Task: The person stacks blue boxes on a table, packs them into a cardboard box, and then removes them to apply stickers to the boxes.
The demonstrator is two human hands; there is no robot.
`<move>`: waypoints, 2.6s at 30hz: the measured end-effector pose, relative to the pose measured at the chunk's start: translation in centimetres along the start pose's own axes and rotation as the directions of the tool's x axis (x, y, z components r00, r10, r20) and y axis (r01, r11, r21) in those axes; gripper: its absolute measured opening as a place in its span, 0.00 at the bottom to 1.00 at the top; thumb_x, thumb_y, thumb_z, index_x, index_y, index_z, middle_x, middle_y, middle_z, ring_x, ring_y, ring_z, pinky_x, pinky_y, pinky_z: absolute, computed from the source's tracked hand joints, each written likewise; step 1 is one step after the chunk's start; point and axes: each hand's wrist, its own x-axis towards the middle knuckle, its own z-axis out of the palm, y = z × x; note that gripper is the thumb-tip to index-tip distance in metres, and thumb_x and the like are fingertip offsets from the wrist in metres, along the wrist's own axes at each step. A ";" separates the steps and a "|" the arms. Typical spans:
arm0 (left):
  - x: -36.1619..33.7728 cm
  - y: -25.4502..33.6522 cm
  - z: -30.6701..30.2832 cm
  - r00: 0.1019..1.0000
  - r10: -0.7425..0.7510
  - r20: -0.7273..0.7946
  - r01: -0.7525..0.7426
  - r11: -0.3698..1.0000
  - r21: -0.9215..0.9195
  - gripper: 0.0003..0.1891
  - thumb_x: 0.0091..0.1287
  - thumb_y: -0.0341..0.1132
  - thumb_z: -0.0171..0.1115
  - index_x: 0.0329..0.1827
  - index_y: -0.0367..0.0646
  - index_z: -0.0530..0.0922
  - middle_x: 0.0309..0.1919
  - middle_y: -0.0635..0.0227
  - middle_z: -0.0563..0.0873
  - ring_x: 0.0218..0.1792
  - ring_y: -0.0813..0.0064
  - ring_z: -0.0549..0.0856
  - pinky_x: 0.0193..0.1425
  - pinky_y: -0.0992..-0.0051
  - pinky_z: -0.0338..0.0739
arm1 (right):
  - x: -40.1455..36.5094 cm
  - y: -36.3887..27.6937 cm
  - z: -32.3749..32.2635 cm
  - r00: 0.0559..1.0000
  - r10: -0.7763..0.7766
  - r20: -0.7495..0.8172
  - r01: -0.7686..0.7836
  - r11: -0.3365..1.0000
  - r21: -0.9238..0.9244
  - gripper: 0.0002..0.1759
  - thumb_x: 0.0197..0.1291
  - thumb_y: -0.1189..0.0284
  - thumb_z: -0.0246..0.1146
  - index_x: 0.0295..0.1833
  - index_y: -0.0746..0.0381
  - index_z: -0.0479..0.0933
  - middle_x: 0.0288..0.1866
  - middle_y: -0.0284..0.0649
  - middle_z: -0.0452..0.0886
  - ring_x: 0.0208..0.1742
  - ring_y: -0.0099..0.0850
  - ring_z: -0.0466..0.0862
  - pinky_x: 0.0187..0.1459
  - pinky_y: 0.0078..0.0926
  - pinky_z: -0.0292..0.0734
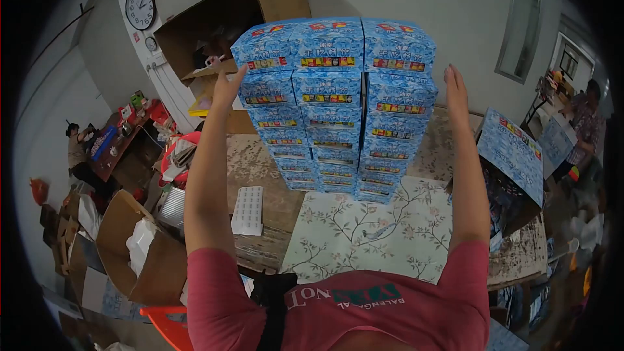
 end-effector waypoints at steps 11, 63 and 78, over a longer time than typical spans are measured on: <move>-2.6 -0.5 2.4 0.999 -0.046 -0.013 0.043 0.983 -0.181 0.31 0.57 0.53 0.64 0.49 0.30 0.77 0.38 0.55 0.84 0.39 0.67 0.84 0.40 0.70 0.76 | -0.1 3.7 5.4 0.983 -0.094 -0.155 0.099 0.995 0.021 0.37 0.67 0.48 0.44 0.67 0.68 0.57 0.64 0.53 0.64 0.65 0.42 0.66 0.62 0.35 0.61; -29.8 -34.5 0.7 0.502 -0.859 -0.100 0.725 0.355 0.590 0.36 0.46 0.49 0.73 0.54 0.37 0.68 0.53 0.52 0.73 0.56 0.53 0.72 0.56 0.57 0.70 | -25.3 3.9 26.0 0.890 0.233 0.391 -0.220 0.972 -0.078 0.07 0.64 0.75 0.55 0.43 0.67 0.75 0.36 0.37 0.79 0.38 0.24 0.77 0.43 0.21 0.72; -27.1 -28.7 0.2 0.528 -0.456 0.717 0.830 0.094 -0.550 0.14 0.57 0.26 0.64 0.46 0.39 0.78 0.41 0.62 0.84 0.42 0.68 0.84 0.44 0.68 0.79 | -25.5 3.7 31.7 0.794 0.064 0.605 -0.070 0.997 -0.013 0.07 0.62 0.74 0.57 0.42 0.66 0.76 0.35 0.39 0.80 0.34 0.25 0.79 0.38 0.20 0.73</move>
